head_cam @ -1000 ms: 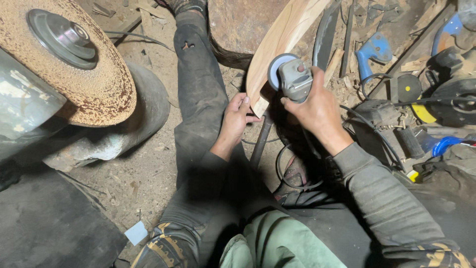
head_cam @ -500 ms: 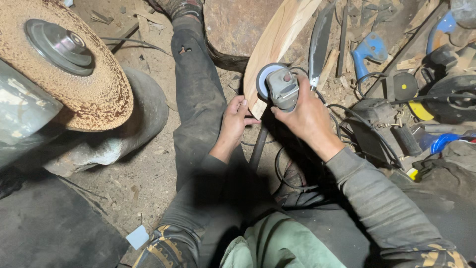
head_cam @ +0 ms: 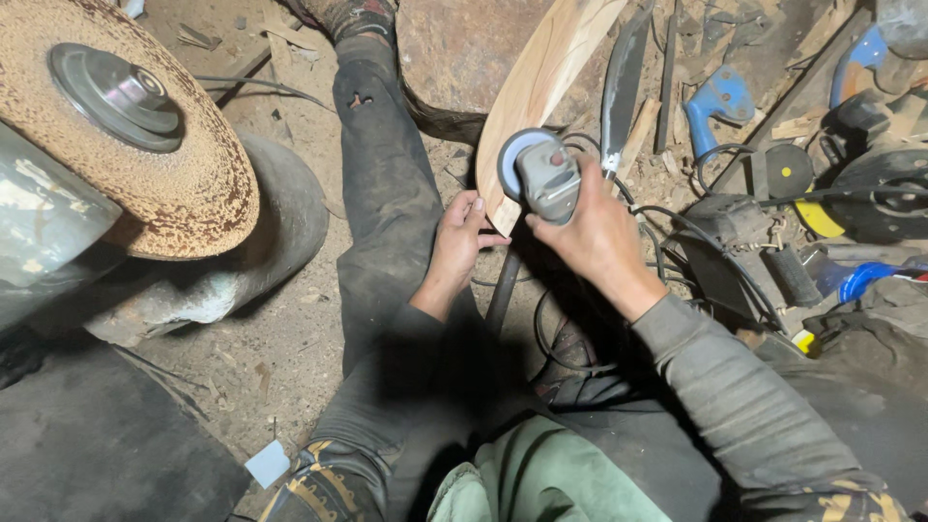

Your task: The person sits on the workshop floor holding a curved, carved wooden piece across their lap and sands its edges and surfaces using a handheld angle grinder, repeatedly repositioning and turning the piece to grind different sections.

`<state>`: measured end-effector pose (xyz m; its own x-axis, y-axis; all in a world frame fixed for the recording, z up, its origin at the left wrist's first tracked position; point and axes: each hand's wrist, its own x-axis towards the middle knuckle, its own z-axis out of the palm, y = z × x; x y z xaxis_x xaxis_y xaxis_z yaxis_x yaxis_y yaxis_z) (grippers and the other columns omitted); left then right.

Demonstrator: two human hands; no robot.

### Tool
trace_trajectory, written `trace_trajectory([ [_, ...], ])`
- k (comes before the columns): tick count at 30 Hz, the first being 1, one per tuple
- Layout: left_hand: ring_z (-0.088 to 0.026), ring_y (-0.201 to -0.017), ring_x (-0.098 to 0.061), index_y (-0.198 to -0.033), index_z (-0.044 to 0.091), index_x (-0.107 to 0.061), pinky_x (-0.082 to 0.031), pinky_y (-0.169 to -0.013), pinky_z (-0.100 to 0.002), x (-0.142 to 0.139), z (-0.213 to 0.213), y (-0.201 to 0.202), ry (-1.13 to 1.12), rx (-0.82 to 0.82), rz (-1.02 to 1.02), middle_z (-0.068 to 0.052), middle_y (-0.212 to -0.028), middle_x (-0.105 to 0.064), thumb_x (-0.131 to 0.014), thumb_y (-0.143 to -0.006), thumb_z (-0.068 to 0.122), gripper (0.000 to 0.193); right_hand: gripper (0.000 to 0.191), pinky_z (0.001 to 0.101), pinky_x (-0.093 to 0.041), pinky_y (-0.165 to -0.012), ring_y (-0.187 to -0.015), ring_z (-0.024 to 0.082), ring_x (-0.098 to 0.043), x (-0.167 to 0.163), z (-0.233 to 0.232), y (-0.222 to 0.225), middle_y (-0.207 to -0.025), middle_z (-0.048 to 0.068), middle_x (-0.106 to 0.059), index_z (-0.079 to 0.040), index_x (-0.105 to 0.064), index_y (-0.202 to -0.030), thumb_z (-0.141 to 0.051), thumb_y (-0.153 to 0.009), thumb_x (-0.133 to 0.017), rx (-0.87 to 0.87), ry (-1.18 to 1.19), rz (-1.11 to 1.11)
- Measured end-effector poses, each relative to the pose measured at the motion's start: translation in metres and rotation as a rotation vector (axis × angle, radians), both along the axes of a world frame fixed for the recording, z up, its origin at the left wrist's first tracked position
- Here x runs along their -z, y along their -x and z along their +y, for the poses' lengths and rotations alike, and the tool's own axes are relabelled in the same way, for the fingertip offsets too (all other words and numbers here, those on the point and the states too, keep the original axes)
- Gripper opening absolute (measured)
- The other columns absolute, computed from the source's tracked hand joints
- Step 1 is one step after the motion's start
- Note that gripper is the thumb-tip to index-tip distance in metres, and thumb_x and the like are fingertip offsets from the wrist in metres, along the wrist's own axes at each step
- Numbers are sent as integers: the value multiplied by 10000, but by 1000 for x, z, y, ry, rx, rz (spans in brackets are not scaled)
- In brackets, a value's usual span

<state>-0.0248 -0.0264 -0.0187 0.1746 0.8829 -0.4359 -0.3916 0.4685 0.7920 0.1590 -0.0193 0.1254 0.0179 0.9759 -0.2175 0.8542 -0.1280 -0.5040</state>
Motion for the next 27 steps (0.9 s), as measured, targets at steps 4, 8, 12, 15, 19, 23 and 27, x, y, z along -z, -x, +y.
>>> trace_trajectory([
  [4,-213,-931,-678,-1258,-20,-541,-644,-745,-393,3,-1,-1,2,-8,16,-145,-1111,-652,-438,-1094,205,297,908,537,-566,-742,-871,495,-708,1,2,0,-982,299,-715,-78,-368,-1446,-378,-751,-870,19,34,3],
  [8,-211,-927,-679,-1255,-28,-539,-647,-753,-388,0,-2,0,-4,1,12,-145,-1097,-651,-431,-1093,207,306,935,523,-574,-756,-869,489,-712,4,17,-18,-969,322,-704,-31,-317,-1460,-389,-791,-863,77,11,9],
  [12,-205,-938,-677,-1251,-36,-535,-653,-759,-392,-5,0,-1,-11,6,19,-143,-1114,-647,-428,-1088,203,308,950,516,-576,-782,-875,481,-716,5,15,-22,-980,328,-705,-7,-309,-1460,-382,-792,-871,46,-52,15],
  [15,-204,-959,-699,-1262,-18,-533,-658,-779,-385,-8,1,0,4,39,59,-143,-1125,-658,-402,-1091,212,315,978,519,-570,-768,-868,484,-713,5,6,-11,-973,318,-707,-35,-304,-1483,-380,-764,-871,21,22,-7],
  [19,-207,-944,-681,-1259,-22,-537,-645,-761,-387,-9,0,0,10,20,9,-147,-1123,-652,-419,-1095,203,303,965,515,-572,-751,-872,484,-716,3,5,-5,-1005,311,-710,-43,-322,-1474,-372,-754,-874,-16,-23,37],
  [23,-200,-940,-669,-1254,-27,-541,-652,-762,-387,-7,-1,0,-10,19,20,-140,-1102,-643,-426,-1097,202,301,937,530,-563,-755,-873,488,-712,0,16,-11,-950,305,-713,-50,-331,-1460,-398,-779,-872,63,12,-48],
  [27,-194,-923,-663,-1252,-15,-536,-649,-734,-392,-3,1,-2,4,-3,4,-122,-1096,-634,-434,-1079,195,290,931,535,-561,-749,-878,491,-709,1,9,-5,-948,293,-716,-65,-338,-1464,-369,-758,-865,14,-14,9],
])
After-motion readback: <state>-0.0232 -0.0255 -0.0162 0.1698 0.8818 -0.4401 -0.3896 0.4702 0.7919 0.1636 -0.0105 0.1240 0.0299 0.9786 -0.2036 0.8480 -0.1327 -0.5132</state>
